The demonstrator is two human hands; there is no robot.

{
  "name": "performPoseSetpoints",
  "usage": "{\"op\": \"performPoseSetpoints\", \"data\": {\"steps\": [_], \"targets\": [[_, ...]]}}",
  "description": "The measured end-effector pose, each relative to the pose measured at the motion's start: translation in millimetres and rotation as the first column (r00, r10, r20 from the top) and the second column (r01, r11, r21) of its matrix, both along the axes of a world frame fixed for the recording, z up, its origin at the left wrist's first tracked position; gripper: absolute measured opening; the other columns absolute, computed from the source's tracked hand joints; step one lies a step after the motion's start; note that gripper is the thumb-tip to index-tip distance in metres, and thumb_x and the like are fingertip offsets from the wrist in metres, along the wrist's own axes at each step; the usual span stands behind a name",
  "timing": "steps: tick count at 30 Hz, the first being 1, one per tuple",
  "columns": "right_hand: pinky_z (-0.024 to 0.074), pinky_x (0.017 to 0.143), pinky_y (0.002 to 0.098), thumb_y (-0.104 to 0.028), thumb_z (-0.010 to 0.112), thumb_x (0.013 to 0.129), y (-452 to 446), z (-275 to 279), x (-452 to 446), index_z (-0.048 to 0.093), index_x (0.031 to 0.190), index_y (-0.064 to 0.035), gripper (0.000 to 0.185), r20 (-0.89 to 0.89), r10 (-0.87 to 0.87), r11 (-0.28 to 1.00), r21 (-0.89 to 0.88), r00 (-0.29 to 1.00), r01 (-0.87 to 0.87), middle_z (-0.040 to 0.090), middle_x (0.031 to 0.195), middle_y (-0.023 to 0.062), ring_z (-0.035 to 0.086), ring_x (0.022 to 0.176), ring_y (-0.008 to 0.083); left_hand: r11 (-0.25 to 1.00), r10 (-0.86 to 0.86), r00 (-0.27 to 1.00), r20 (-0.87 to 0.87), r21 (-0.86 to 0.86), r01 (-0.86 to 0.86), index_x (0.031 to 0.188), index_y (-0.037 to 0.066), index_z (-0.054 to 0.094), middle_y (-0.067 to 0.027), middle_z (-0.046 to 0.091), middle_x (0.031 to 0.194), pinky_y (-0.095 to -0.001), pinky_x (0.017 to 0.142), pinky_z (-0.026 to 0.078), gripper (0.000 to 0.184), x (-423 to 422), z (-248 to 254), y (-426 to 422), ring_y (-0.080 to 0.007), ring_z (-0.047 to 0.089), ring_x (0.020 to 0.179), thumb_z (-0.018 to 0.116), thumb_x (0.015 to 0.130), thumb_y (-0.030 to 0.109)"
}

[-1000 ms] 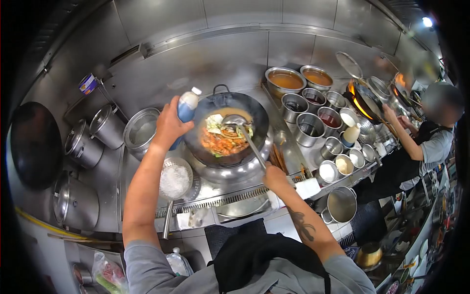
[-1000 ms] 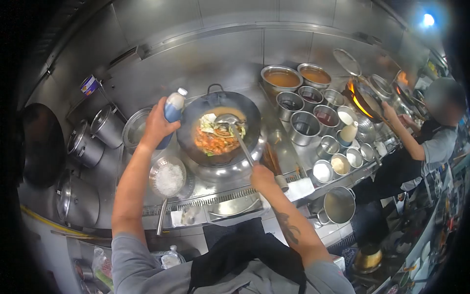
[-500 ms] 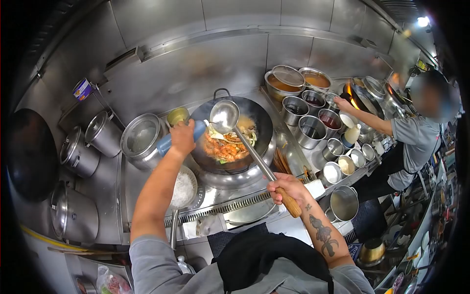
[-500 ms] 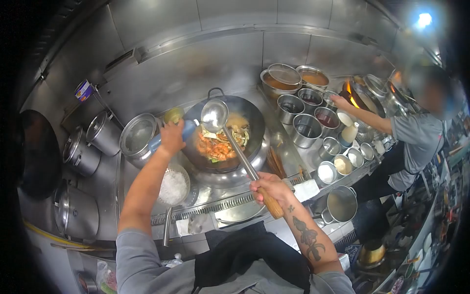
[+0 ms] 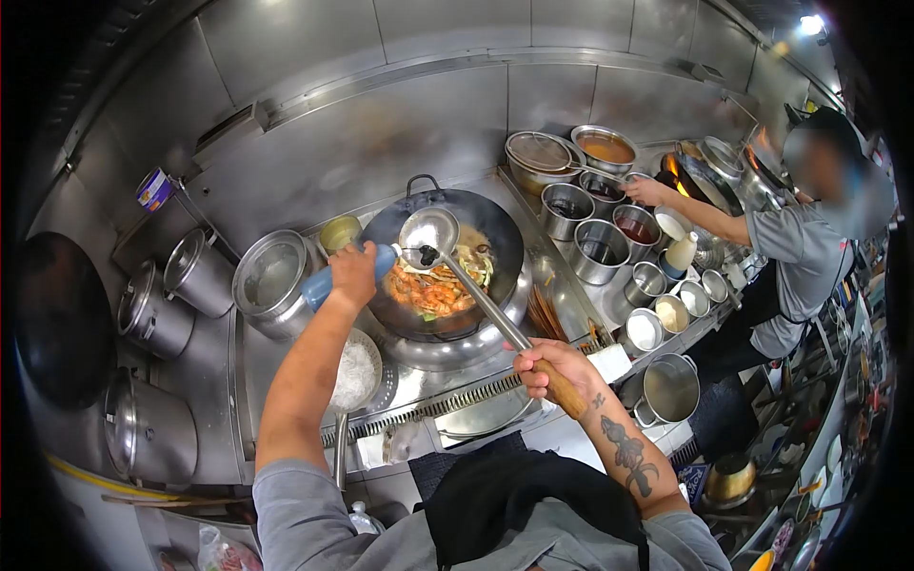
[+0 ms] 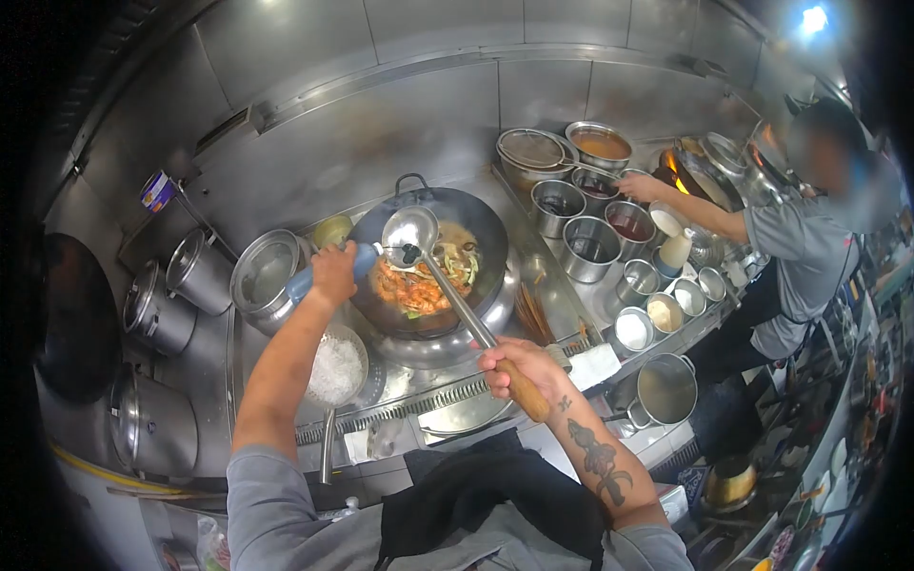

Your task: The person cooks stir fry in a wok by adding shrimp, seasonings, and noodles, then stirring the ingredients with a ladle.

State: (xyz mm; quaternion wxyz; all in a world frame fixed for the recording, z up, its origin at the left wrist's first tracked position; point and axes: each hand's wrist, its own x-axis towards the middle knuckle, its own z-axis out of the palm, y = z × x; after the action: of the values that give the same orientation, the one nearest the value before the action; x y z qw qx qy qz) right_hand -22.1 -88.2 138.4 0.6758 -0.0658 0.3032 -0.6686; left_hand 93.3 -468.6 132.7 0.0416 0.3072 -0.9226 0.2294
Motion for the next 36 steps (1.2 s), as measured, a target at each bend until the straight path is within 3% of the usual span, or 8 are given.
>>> {"op": "performPoseSetpoints", "data": {"steps": [8, 15, 20, 22, 24, 26, 31, 36], "targets": [[0.0395, 0.049, 0.0253, -0.009, 0.048, 0.092, -3.8, -11.4, -8.2, 0.041, 0.125, -0.0004, 0.035, 0.291, 0.04, 0.997, -0.072, 0.956, -0.019, 0.05, 0.078, 0.0009, 0.047, 0.053, 0.0092, 0.992, 0.012, 0.998, -0.054, 0.129, -0.005, 0.124, 0.009, 0.044, -0.018, 0.059, 0.103, -0.0465, 0.082, 0.05, 0.08, -2.5, 6.8, 6.3, -0.0347, 0.061, 0.099, 0.085, 0.058, 0.027], [0.0395, 0.049, 0.0254, -0.01, 0.048, 0.092, -10.4, -15.7, -14.9, 0.042, 0.123, -0.0012, 0.034, 0.341, 0.045, 0.994, -0.108, 0.939, -0.009, 0.05, 0.08, 0.001, 0.048, 0.056, 0.0089, 0.693, 0.136, 0.679, -0.722, 0.559, 0.455, 0.119, 0.001, 0.048, -0.0182, 0.063, 0.101, -0.0389, 0.083, 0.052, 0.066, 12.1, 13.5, -7.9, -0.0304, 0.064, 0.093, 0.08, 0.065, 0.021], [0.044, 0.052, 0.0243, -0.01, 0.054, 0.089, -27.0, -23.0, -18.5, 0.053, 0.109, -0.0015, 0.022, -0.152, -0.041, 0.997, 0.053, 0.988, 0.049, 0.052, 0.076, 0.0021, 0.052, 0.061, 0.009, 0.429, 0.328, 0.417, -0.848, 0.526, 0.734, 0.119, 0.0, 0.048, -0.011, 0.062, 0.1, -0.0324, 0.074, 0.054, 0.06, 6.2, 54.3, 21.2, -0.0196, 0.063, 0.088, 0.079, 0.07, 0.015], [0.0467, 0.054, 0.0237, -0.01, 0.056, 0.088, -44.0, -44.9, -26.6, 0.057, 0.103, -0.0015, 0.018, -0.448, 0.018, 0.981, 0.183, 0.894, 0.071, 0.053, 0.074, 0.003, 0.055, 0.063, 0.0098, 0.425, 0.32, 0.35, -0.881, 0.463, 0.778, 0.118, 0.001, 0.049, -0.009, 0.062, 0.101, -0.0329, 0.076, 0.053, 0.056, -2.4, 61.6, 24.7, -0.018, 0.063, 0.088, 0.079, 0.072, 0.013], [0.0527, 0.059, 0.031, -0.01, 0.06, 0.083, -56.5, -69.9, -32.7, 0.059, 0.098, -0.001, 0.017, -0.802, 0.137, 0.95, 0.273, 0.581, 0.153, 0.06, 0.074, 0.0107, 0.064, 0.069, 0.0188, 0.401, 0.342, 0.293, -0.893, 0.42, 0.814, 0.118, 0.002, 0.049, -0.0087, 0.062, 0.101, -0.0325, 0.078, 0.052, 0.054, -17.7, 83.5, 44.5, -0.0177, 0.062, 0.088, 0.078, 0.073, 0.011], [0.0548, 0.065, 0.041, -0.008, 0.057, 0.081, -56.5, -117.3, -45.1, 0.057, 0.104, 0.0011, 0.025, -0.943, 0.181, 0.968, 0.12, -0.281, 0.22, 0.065, 0.083, 0.021, 0.067, 0.074, 0.0314, 0.334, 0.344, 0.31, -0.886, 0.424, 0.842, 0.116, 0.003, 0.051, -0.0081, 0.061, 0.103, -0.0317, 0.081, 0.051, 0.05, -36.8, 95.7, 57.9, -0.017, 0.062, 0.089, 0.076, 0.074, 0.008], [0.0524, 0.076, 0.0476, -0.008, 0.052, 0.083, -43.9, -130.0, -52.2, 0.05, 0.118, 0.0026, 0.037, -0.845, 0.428, 0.896, 0.349, -0.322, 0.274, 0.064, 0.091, 0.025, 0.065, 0.089, 0.0392, 0.126, 0.337, 0.306, -0.891, 0.364, 0.923, 0.117, 0.004, 0.051, -0.0071, 0.061, 0.103, -0.0314, 0.082, 0.05, 0.048, -111.4, 102.6, 123.0, -0.0159, 0.062, 0.091, 0.075, 0.075, 0.003], [0.0509, 0.078, 0.0477, -0.019, 0.057, 0.086, 6.3, -103.7, -40.9, 0.043, 0.13, 0.0013, 0.05, -0.921, 0.286, 0.949, 0.235, -0.264, 0.209, 0.059, 0.106, 0.0249, 0.063, 0.087, 0.0402, -0.042, 0.355, 0.374, -0.856, 0.385, 0.922, 0.12, 0.005, 0.049, -0.0068, 0.061, 0.104, -0.0311, 0.083, 0.05, 0.057, -213.6, 74.4, 211.0, -0.0165, 0.061, 0.092, 0.079, 0.07, 0.004]]}}
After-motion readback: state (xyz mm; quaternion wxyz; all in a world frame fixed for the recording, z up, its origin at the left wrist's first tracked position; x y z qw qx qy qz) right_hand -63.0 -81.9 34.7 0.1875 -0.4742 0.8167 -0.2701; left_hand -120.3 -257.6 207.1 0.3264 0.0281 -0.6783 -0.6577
